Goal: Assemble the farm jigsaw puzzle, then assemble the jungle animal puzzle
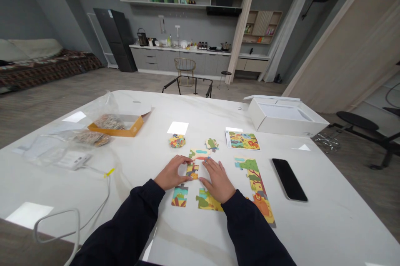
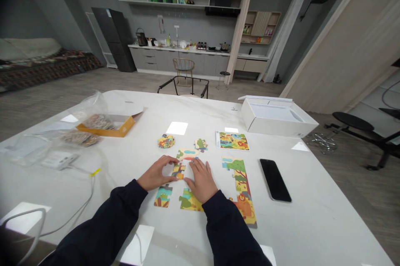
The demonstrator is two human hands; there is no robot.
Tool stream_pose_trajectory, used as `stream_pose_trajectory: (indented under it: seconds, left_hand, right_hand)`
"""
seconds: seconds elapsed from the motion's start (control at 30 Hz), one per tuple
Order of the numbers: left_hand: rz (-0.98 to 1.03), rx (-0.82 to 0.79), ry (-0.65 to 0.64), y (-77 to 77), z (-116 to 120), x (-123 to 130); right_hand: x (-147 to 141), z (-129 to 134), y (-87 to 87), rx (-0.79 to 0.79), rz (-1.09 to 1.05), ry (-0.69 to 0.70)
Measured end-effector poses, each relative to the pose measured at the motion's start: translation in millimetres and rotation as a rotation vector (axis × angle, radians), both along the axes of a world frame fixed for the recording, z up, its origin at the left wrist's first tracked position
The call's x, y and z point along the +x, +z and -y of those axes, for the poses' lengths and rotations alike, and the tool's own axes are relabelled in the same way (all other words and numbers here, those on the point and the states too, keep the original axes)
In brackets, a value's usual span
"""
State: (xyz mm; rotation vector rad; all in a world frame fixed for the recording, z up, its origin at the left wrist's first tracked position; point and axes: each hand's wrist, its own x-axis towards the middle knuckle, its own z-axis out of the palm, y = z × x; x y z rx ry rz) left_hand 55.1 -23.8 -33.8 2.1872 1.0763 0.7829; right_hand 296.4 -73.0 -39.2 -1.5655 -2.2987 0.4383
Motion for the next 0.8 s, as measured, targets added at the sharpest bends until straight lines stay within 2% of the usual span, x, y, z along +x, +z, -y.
stream_pose_trajectory:
  seconds: [0.3, 0.7, 0.8]
  left_hand:
    - [0.014, -0.002, 0.077, -1.6, -2, -12]
    - [-0.025, -0.018, 0.055, 0.4, -1, -11]
    - [0.000, -0.003, 0.058, 6.0, -1, -9]
  right_hand:
    - [1, 0, 4.0, -0.038, -0.001, 0.005]
    - [1, 0, 0.0, -0.022, -0.015, 0.002]
    - [1, 0, -0.5, -0.018, -0.020, 0.005]
